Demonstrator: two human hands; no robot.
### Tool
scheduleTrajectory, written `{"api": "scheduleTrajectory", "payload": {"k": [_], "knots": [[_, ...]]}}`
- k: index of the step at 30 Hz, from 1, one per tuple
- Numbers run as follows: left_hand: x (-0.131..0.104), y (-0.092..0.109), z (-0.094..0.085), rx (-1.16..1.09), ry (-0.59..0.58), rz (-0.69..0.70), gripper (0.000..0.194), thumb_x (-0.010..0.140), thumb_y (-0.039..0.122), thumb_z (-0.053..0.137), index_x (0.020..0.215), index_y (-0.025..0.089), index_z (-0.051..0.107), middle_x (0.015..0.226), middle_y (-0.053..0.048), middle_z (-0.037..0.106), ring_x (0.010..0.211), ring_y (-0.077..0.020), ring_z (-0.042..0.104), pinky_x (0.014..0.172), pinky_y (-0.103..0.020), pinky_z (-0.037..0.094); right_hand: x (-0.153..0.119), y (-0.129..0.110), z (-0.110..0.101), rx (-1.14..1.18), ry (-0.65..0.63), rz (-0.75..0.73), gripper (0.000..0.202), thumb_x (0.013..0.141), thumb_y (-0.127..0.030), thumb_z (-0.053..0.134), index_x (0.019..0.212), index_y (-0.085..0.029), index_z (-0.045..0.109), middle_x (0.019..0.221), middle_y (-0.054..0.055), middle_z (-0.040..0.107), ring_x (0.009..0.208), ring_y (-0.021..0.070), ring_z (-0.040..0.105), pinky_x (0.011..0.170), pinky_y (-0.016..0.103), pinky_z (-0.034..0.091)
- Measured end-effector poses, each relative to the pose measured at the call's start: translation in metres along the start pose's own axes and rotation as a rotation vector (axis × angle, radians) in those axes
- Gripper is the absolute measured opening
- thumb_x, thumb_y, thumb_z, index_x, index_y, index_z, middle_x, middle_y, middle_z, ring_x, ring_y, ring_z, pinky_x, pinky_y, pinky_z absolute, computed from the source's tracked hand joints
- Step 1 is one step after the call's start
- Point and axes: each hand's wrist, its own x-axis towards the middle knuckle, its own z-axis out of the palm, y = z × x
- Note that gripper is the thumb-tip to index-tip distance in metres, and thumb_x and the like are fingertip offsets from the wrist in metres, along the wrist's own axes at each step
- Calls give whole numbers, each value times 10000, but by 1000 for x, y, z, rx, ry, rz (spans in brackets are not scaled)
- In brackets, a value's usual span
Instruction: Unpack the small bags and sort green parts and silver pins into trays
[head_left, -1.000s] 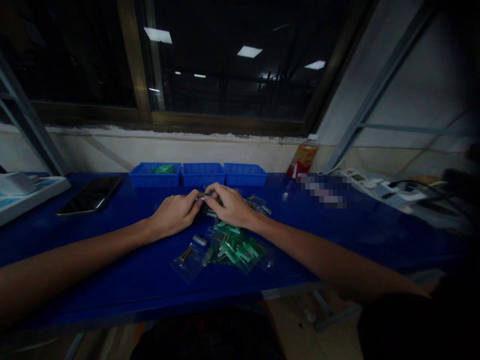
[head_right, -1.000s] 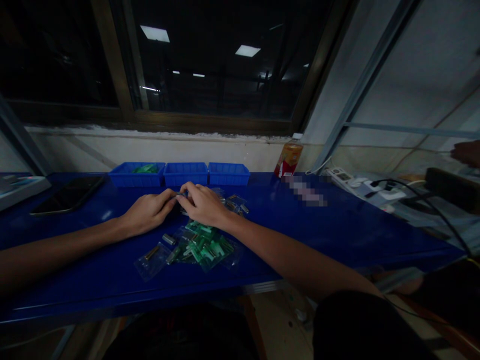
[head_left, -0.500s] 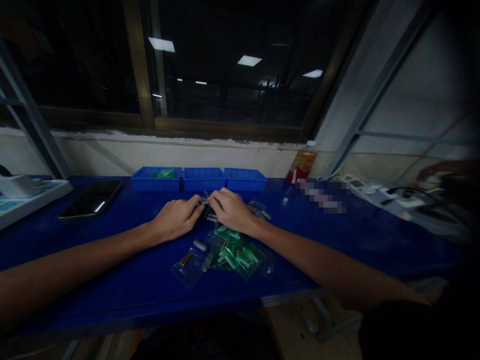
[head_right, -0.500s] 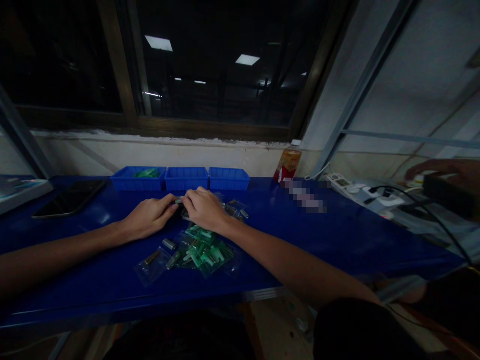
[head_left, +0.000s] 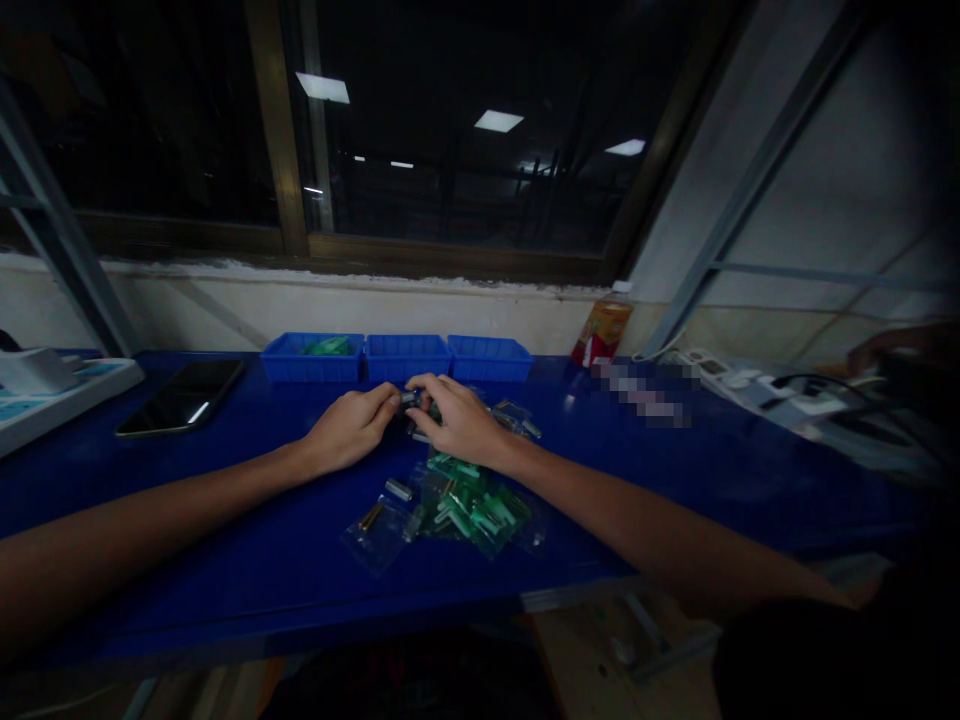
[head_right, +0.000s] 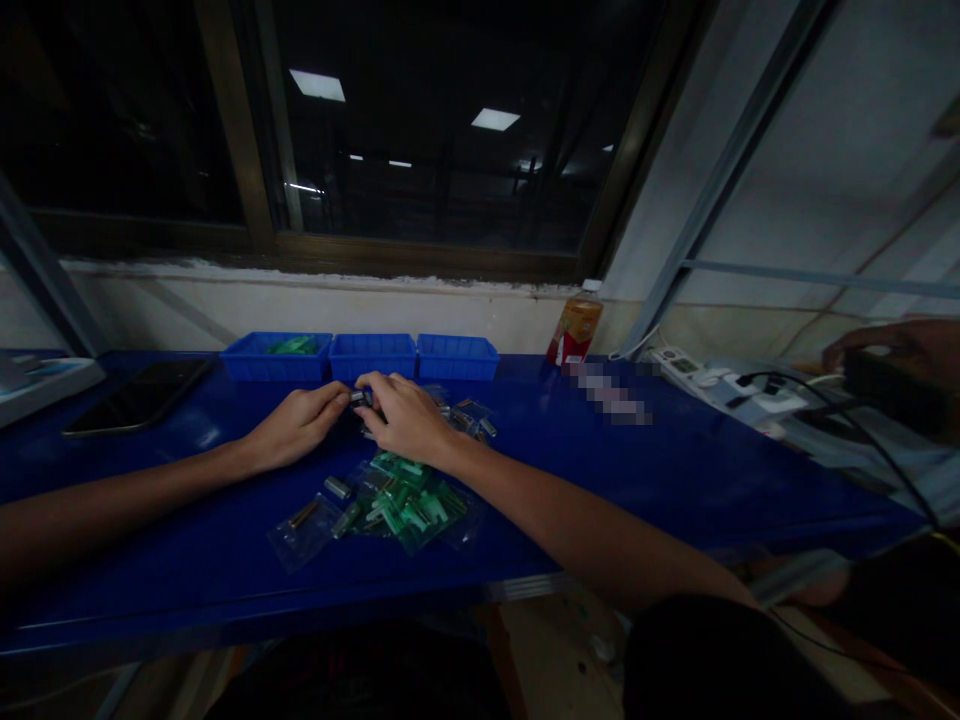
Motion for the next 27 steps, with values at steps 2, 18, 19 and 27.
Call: {"api": "scheduleTrajectory", "payload": {"k": [2,18,19,27], "knots": [[1,0,1,-11,6,0,299,918,339,270,840,187,516,603,14,530,543,-132,527,526,-228,332,1,2,1,-8,2,-25,175,830,-199,501,1003,-178,506,783,18,562,798,153,502,739,275,376],[12,-40,-1,307,-68,-61,344,866,438,367,1087,241,542,1049,-57,573,862,-209,597,722,-319,456,20,60,-2,-263,204,230,152,848,-268,469,924,-180,567,763,33,622,767,177,533,688,279,373],[12,-38,-2,315,-72,-62,341,864,451,367,1060,245,555,1030,-50,578,848,-206,598,700,-311,456,21,66,-3,-270,211,250,153,845,-266,472,929,-182,568,752,29,622,760,177,534,679,277,374],[10,-31,-4,309,-82,-100,310,849,432,399,949,209,590,954,-57,601,780,-196,597,620,-281,436,28,85,0,-296,190,328,159,826,-260,497,931,-182,588,736,31,620,733,180,551,641,270,381]]}}
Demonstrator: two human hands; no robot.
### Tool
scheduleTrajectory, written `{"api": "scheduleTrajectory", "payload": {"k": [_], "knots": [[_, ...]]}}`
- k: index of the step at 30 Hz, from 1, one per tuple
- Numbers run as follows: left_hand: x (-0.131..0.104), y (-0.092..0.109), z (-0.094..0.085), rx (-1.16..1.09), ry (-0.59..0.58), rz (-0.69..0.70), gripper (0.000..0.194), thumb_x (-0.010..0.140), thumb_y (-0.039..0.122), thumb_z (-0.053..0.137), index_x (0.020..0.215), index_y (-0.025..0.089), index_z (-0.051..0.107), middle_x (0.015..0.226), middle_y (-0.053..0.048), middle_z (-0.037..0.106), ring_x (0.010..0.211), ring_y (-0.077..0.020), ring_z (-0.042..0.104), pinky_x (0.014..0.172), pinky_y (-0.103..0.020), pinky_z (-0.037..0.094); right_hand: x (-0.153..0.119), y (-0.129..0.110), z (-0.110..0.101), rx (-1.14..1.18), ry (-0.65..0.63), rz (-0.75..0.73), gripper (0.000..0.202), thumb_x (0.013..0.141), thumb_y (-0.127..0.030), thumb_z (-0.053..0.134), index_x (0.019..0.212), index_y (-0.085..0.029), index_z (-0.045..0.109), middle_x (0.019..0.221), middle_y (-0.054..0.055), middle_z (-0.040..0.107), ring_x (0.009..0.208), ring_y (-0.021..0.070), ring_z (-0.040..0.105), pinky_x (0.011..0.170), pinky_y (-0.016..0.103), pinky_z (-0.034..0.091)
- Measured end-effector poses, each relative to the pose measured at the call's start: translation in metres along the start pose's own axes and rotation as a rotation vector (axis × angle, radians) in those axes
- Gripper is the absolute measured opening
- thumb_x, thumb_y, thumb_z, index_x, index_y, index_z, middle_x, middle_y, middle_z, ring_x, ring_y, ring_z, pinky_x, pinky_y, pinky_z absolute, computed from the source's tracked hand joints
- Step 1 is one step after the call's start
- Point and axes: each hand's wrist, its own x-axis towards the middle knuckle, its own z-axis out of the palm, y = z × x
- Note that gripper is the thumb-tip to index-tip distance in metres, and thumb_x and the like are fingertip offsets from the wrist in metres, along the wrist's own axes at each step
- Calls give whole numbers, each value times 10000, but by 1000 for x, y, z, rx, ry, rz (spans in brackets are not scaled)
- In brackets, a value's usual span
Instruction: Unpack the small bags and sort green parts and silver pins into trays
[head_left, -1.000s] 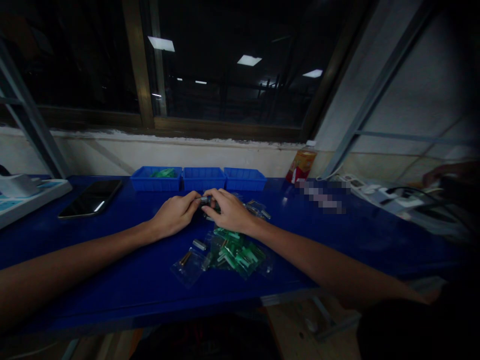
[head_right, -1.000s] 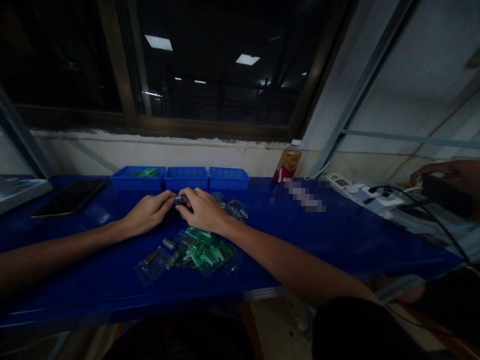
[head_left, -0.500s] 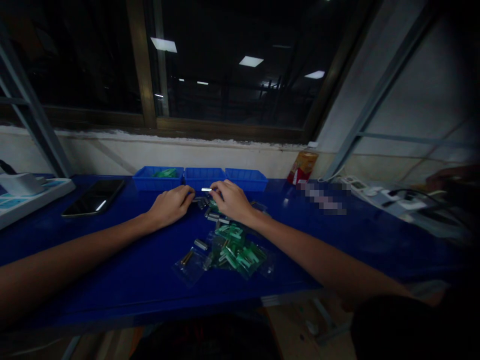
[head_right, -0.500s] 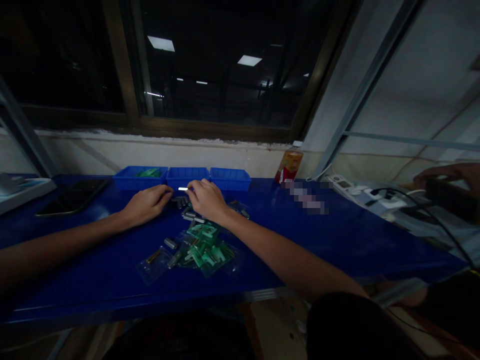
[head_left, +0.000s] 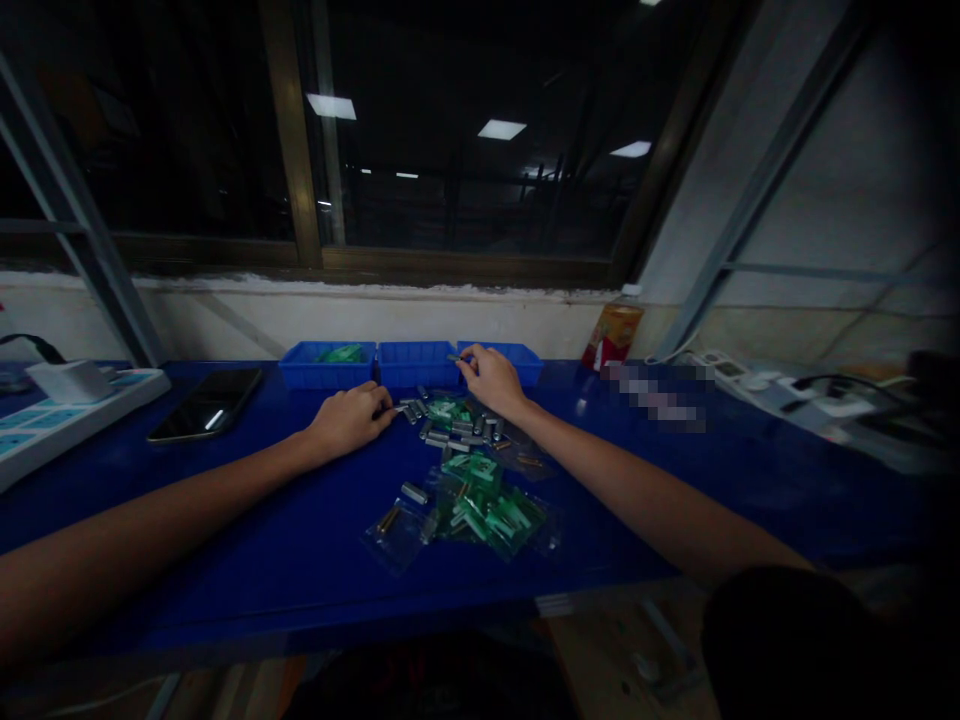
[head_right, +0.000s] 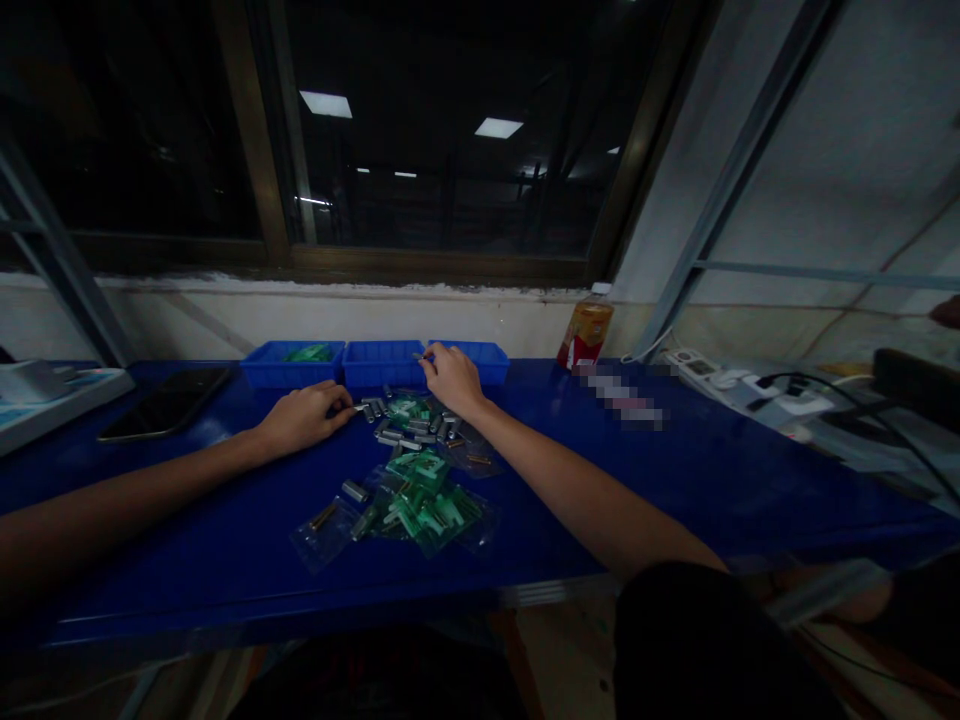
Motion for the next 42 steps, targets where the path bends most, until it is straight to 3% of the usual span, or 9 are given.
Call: {"api": "scheduleTrajectory", "payload": {"k": [12,21,25,28,33,42], "knots": [[2,-5,5,-7,16,25,291,842,416,402,914,205,589,929,-48,610,756,-184,589,607,-273,414,2,3,-6,47,23,-30,252,852,-292,461,1046,-172,569,733,29,620,691,165,551,646,262,377],[-3,2,-1,-24,72,-4,268,858,409,387,948,210,543,863,-36,648,703,-187,604,561,-260,385,-29,-39,-18,68,-153,-384,125,839,-191,447,835,-169,570,824,52,597,799,170,494,747,296,353],[-5,6,-4,-47,153,-21,261,879,375,367,1032,209,498,792,-25,656,664,-186,613,542,-254,368,-34,-50,-18,120,-207,-399,109,835,-221,477,893,-172,555,830,48,593,812,173,492,732,297,347],[-6,8,-3,-114,176,-22,247,881,371,373,1023,206,489,723,-8,642,613,-168,601,523,-241,347,-34,-51,-20,148,-203,-381,210,823,-279,520,1001,-168,522,843,41,592,807,170,498,735,292,352],[-9,17,-2,-256,151,25,214,885,348,369,986,197,482,675,4,613,562,-141,569,507,-231,338,-36,-52,-22,135,-182,-444,270,818,-312,537,1044,-165,507,892,50,594,836,174,502,743,287,352],[-13,22,-1,-164,78,69,244,887,367,352,1013,195,470,701,-11,627,607,-170,603,530,-250,356,-38,-57,-23,114,-190,-486,143,841,-278,497,916,-168,548,863,61,590,842,183,488,737,299,338]]}}
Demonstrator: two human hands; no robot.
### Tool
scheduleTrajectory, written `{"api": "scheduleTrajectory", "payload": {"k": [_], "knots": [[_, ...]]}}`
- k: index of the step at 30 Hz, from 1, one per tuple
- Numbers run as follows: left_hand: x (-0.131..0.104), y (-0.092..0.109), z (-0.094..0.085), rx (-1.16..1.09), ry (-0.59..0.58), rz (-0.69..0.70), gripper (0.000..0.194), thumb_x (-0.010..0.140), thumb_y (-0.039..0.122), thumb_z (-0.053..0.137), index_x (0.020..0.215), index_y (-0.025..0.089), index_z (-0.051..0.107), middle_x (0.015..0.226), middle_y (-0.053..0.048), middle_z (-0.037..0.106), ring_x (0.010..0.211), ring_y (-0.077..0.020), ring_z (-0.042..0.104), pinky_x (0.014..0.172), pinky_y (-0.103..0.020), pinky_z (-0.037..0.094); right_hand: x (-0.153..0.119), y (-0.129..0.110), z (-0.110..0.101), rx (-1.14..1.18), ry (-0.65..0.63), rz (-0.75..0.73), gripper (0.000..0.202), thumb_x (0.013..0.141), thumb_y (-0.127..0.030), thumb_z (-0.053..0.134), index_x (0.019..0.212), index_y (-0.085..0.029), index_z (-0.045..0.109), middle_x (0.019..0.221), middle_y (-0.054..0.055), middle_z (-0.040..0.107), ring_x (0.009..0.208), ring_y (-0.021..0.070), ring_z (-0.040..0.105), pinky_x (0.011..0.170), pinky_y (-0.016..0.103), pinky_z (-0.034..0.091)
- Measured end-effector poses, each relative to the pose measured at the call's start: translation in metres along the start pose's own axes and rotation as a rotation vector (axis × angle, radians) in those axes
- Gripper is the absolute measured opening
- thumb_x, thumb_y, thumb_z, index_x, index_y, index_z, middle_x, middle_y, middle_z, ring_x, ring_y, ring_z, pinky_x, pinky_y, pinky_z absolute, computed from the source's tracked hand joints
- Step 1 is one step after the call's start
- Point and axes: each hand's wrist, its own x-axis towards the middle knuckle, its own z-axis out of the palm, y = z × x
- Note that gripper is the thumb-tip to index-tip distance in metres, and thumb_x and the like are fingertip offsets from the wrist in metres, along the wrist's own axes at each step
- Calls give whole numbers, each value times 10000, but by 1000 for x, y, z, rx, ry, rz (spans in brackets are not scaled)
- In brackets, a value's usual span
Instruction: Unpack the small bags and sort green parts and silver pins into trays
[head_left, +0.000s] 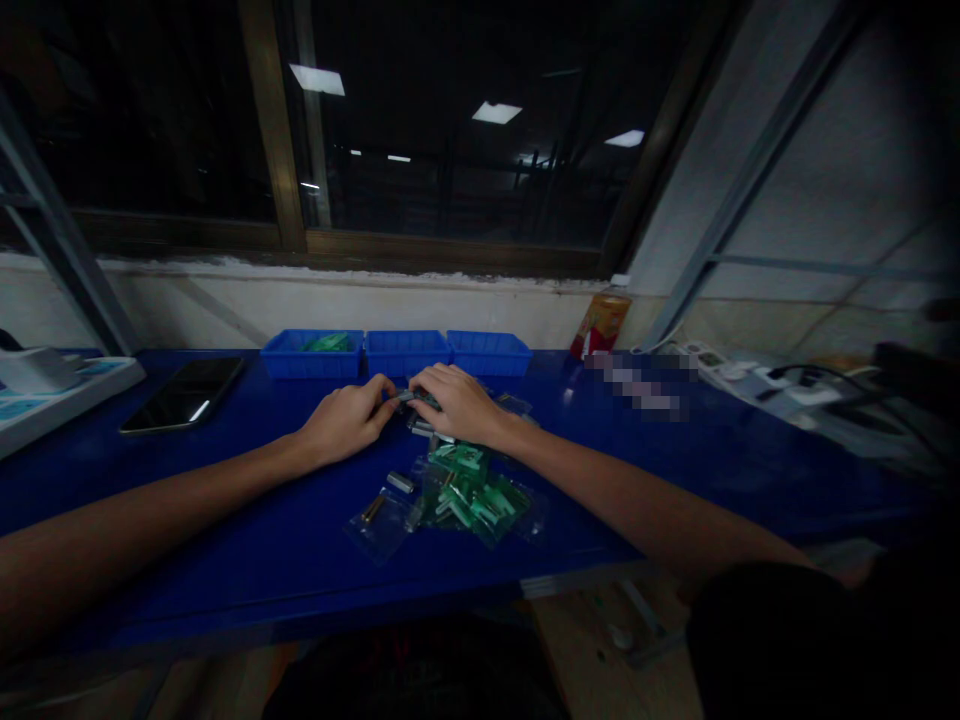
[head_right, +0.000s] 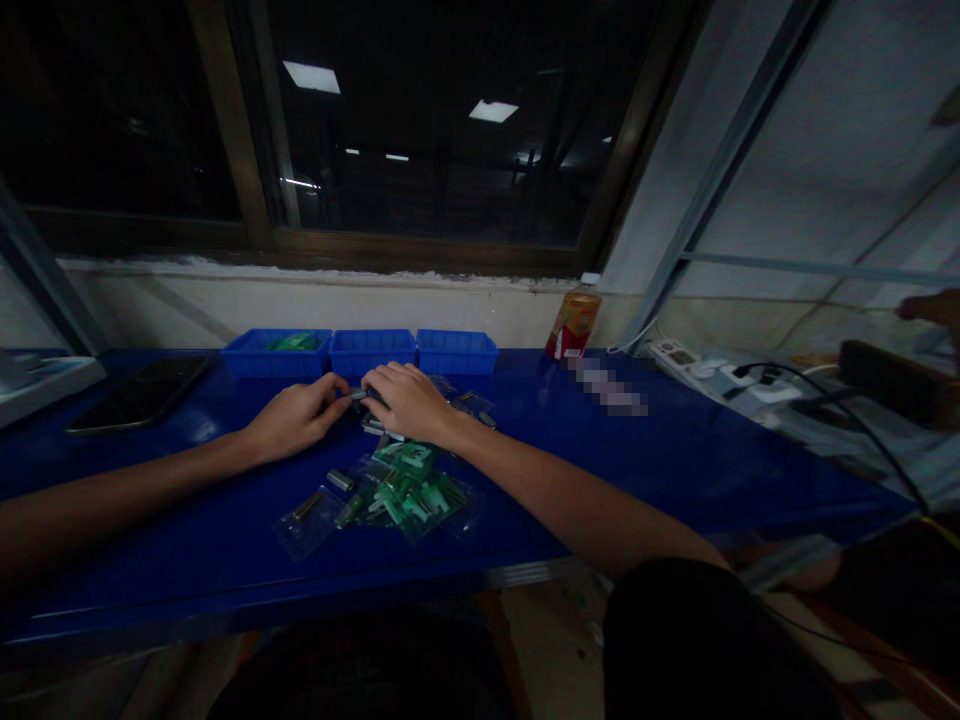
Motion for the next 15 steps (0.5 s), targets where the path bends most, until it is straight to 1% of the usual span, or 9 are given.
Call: {"api": "scheduleTrajectory", "payload": {"k": [5,10,15], "knots": [[0,1,-1,38,-5,35,294,881,371,382,1124,210,419,778,-14,650,686,-194,633,541,-252,380,0,1,2,-12,6,8,160,851,-288,483,931,-165,546,871,54,592,838,173,493,740,286,341],[-2,3,-2,94,-8,47,259,908,370,327,1082,218,443,820,-23,663,710,-198,643,554,-250,390,0,-1,1,4,-3,-4,199,880,-315,433,919,-159,550,876,60,597,858,171,503,772,293,346],[-2,4,-3,163,-29,60,320,930,386,244,1021,188,478,828,-60,667,722,-216,646,575,-271,413,-1,-2,-1,20,7,-37,219,865,-328,466,989,-160,533,913,64,596,872,177,504,782,297,355]]}}
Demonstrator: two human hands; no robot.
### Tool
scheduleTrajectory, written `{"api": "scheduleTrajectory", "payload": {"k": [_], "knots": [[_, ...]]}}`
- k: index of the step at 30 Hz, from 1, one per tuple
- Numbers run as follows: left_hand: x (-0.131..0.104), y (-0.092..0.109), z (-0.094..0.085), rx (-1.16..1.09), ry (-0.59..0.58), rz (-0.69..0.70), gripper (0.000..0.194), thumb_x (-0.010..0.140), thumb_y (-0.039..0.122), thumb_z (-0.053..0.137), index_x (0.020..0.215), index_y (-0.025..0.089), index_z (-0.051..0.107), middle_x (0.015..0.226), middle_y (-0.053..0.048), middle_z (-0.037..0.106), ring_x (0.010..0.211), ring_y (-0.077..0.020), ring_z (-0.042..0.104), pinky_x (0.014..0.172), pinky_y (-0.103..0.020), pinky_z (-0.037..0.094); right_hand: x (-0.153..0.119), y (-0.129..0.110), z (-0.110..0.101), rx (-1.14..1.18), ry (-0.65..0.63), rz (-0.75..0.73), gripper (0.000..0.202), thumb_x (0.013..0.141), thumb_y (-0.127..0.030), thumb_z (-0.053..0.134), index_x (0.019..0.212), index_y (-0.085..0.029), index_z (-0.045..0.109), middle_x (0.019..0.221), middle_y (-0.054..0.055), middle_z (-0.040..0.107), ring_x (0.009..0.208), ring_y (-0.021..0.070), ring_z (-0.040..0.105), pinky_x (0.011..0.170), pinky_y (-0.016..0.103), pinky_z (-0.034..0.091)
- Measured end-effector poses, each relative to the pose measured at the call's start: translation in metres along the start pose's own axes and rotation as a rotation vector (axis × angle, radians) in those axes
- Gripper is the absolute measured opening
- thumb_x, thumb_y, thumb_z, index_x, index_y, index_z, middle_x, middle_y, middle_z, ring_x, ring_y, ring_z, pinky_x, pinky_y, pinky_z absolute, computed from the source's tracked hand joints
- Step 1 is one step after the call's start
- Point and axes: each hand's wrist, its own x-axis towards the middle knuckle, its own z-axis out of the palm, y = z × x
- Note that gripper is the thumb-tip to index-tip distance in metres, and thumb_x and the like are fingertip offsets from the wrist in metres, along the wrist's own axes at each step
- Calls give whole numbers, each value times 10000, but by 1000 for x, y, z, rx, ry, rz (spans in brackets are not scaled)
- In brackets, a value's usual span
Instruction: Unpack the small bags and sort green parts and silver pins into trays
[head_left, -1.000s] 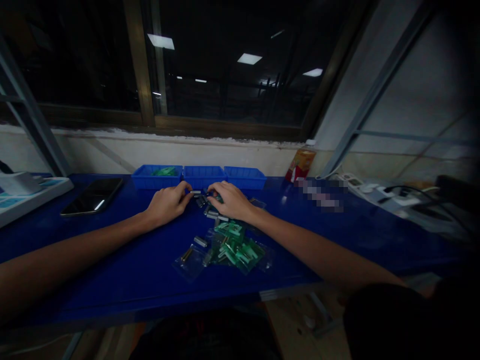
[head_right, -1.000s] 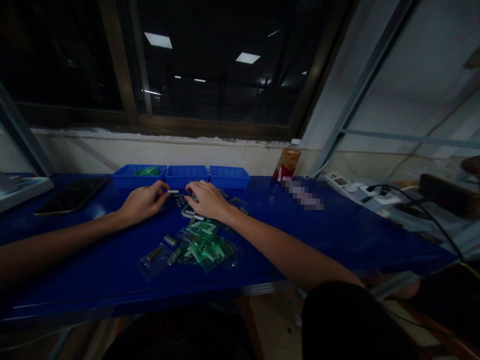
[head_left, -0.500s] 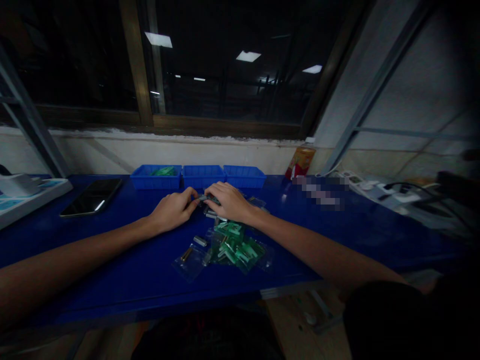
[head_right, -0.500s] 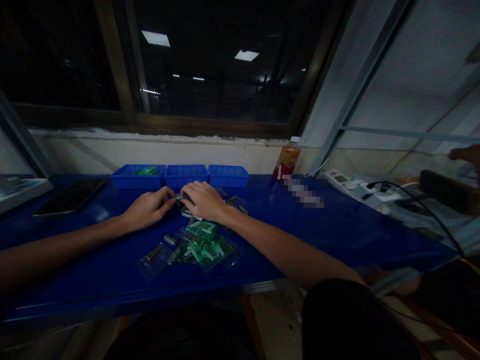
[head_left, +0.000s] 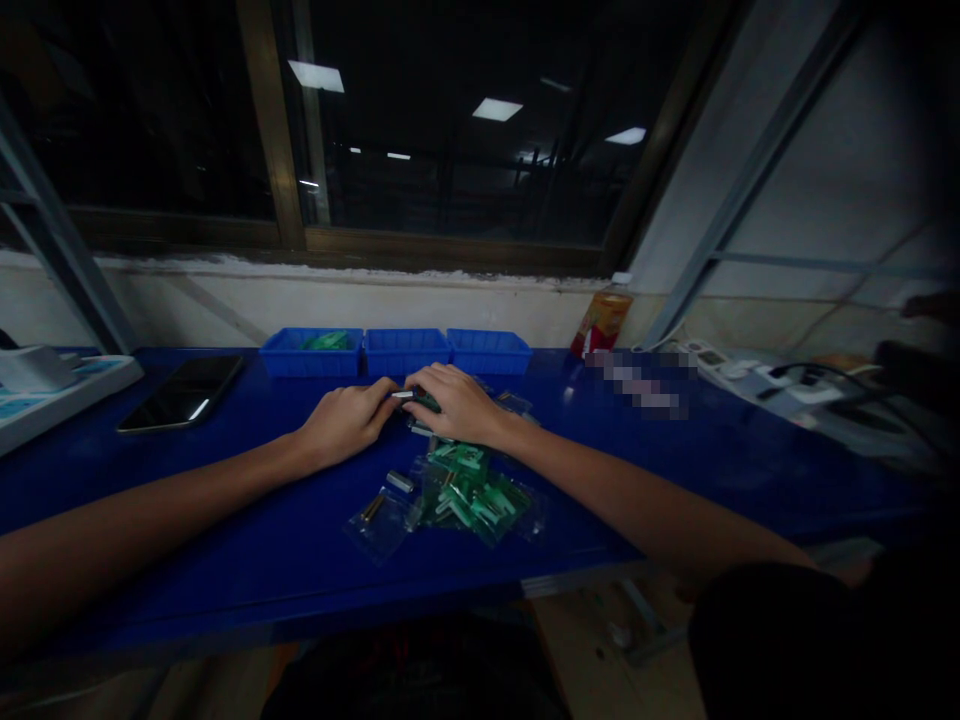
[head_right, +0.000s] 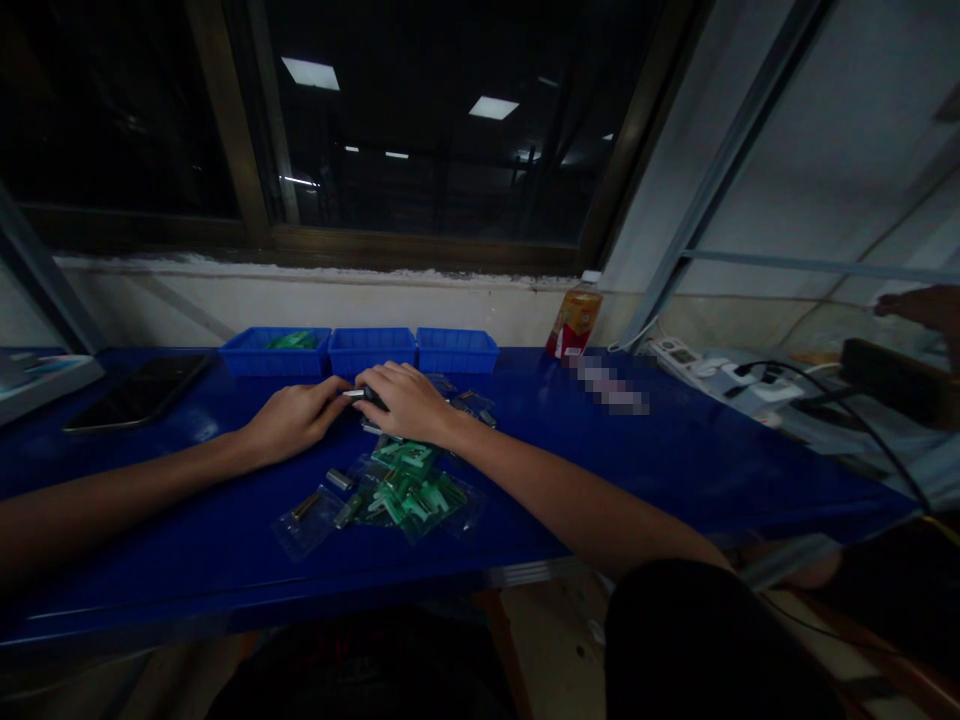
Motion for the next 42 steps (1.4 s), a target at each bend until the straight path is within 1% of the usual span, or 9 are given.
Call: {"api": "scheduleTrajectory", "payload": {"k": [9,12,18,22,27,30,36,39,42], "knots": [[1,-1,2,-57,25,16,305,909,409,318,1103,206,438,788,-26,666,702,-193,647,579,-260,433,2,1,3,-60,-46,-7,258,912,-303,376,887,-137,571,831,72,596,815,171,493,742,299,348],[0,0,2,-33,30,42,290,920,397,289,1076,209,445,856,-37,671,729,-203,652,589,-270,439,2,0,2,-55,-68,-8,280,918,-308,358,854,-138,570,800,65,595,790,164,494,734,293,351],[1,0,2,40,-20,9,284,936,345,230,1004,191,459,863,-64,670,751,-229,656,605,-295,447,1,-1,-1,24,-37,-7,240,863,-343,479,995,-149,521,877,60,592,835,170,506,738,281,368],[1,0,2,41,-30,21,309,936,365,226,979,190,477,876,-69,668,766,-236,655,618,-305,453,1,-1,1,-21,-53,-37,188,889,-288,434,963,-150,538,887,62,593,844,166,495,754,284,357],[0,0,1,-38,-6,46,311,909,415,320,1111,203,424,870,-45,669,728,-217,652,597,-292,456,3,3,6,-85,-61,-11,273,923,-283,340,847,-139,559,799,64,574,781,160,480,732,287,348],[0,1,1,-19,-11,45,301,918,410,292,1089,210,439,871,-43,670,731,-214,653,607,-294,459,3,3,5,-85,-75,-11,307,930,-279,312,801,-138,552,772,65,565,758,158,480,726,290,348],[1,2,-1,29,-30,15,321,936,376,215,1003,194,471,889,-69,668,768,-238,656,633,-323,467,1,-1,0,52,-68,5,228,873,-340,461,982,-146,512,861,58,579,825,163,507,728,277,365],[1,1,0,41,-39,17,336,937,371,206,961,190,488,854,-67,665,768,-238,655,637,-324,467,1,-2,-1,35,-72,-8,171,877,-284,450,955,-150,520,878,65,582,843,167,503,749,284,362],[1,0,1,7,-13,39,321,934,378,231,1027,194,476,872,-60,667,769,-225,654,634,-312,467,2,-1,1,-16,-82,-8,202,905,-279,389,896,-146,540,841,66,574,814,166,491,740,286,354]]}}
